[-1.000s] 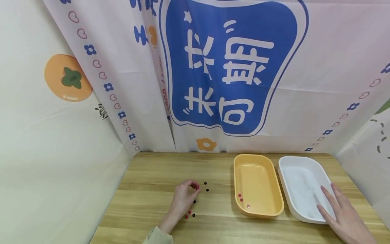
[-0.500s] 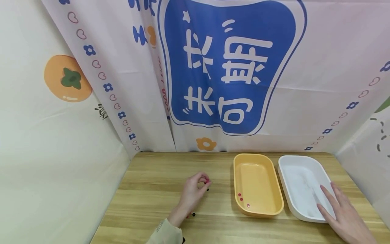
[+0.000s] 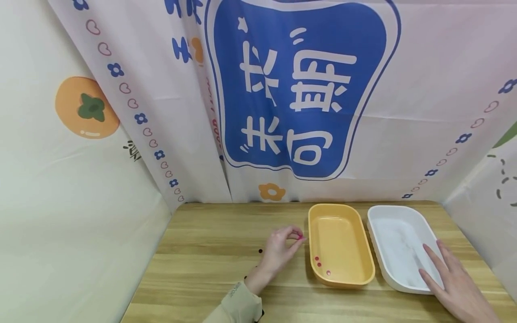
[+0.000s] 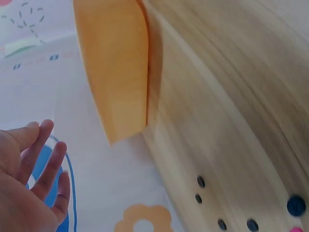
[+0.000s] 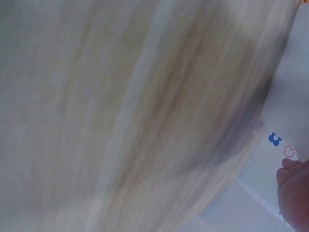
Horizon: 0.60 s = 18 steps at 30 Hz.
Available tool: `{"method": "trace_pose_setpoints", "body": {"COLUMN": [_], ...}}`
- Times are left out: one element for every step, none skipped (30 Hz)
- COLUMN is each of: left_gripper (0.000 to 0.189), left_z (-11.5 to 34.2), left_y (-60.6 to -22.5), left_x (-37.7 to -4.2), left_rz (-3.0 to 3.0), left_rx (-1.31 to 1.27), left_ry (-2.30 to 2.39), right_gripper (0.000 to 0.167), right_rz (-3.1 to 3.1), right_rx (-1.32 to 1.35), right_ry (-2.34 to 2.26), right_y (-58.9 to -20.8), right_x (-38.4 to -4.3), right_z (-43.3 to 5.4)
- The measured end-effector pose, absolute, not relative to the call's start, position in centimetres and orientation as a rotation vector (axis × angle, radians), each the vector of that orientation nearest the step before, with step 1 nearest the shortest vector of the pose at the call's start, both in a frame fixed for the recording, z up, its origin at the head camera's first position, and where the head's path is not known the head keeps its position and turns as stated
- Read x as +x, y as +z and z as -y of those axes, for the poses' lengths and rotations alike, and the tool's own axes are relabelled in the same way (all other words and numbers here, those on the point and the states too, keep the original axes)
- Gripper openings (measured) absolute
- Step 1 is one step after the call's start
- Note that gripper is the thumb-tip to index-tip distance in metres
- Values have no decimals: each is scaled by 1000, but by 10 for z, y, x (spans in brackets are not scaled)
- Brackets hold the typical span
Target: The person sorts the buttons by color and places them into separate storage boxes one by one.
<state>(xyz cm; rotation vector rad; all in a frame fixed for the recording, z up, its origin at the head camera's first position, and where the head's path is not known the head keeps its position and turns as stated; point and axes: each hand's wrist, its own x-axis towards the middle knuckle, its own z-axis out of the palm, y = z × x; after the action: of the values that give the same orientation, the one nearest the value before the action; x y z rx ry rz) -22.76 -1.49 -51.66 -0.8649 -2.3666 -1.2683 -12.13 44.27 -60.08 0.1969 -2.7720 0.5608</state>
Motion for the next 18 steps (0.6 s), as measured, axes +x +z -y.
{"method": "trace_pose_setpoints", "body": {"left_gripper": [16, 16, 16, 16, 15, 15, 14, 14, 14, 14, 15, 16, 17, 17, 18, 18, 18, 18], "left_z": [12, 9, 6, 3, -1, -3, -6, -9, -11, -13, -15, -17, -19, -21, -23, -25, -27, -29], "left_y": [-517, -517, -518, -518, -518, -518, -518, -518, -518, -518, -519, -520, -520, -521, -522, -524, -525, -526], "left_x": [-227, -227, -226, -227, -227, -228, -228, -228, -228, -227, -226, -225, -224, -223, -222, -221, -220, -219], "left_rz": [2368, 2367, 2365, 2354, 2341, 2331, 2326, 2323, 2326, 2335, 2350, 2367, 2379, 2384, 2387, 2385, 2379, 2370], "left_rx": [-868, -869, -871, -881, -894, -907, -916, -930, -939, -944, -941, -933, -926, -921, -914, -913, -910, -912], "left_ry": [-1251, -1235, -1213, -1196, -1183, -1170, -1154, -1146, -1143, -1145, -1143, -1139, -1135, -1135, -1130, -1123, -1110, -1102], "right_gripper": [77, 77, 77, 76, 76, 76, 76, 76, 76, 76, 76, 76, 76, 76, 76, 76, 76, 76], "right_rz": [2769, 2764, 2759, 2754, 2751, 2747, 2744, 2740, 2737, 2736, 2731, 2725, 2722, 2718, 2715, 2713, 2710, 2712], "right_rx": [199, 202, 205, 205, 204, 205, 204, 206, 207, 210, 215, 220, 223, 225, 226, 225, 225, 222], "right_ry": [562, 566, 568, 569, 568, 568, 566, 567, 563, 560, 556, 550, 541, 535, 524, 517, 508, 499], "right_y": [-601, -601, -601, -601, -600, -600, -600, -600, -600, -600, -601, -601, -602, -602, -603, -603, -604, -605], "right_x": [-121, -122, -122, -122, -122, -123, -123, -123, -123, -123, -122, -123, -123, -122, -123, -123, -123, -123], "right_z": [-443, -443, -443, -443, -444, -444, -444, -444, -444, -444, -444, -444, -444, -444, -444, -443, -443, -443]}}
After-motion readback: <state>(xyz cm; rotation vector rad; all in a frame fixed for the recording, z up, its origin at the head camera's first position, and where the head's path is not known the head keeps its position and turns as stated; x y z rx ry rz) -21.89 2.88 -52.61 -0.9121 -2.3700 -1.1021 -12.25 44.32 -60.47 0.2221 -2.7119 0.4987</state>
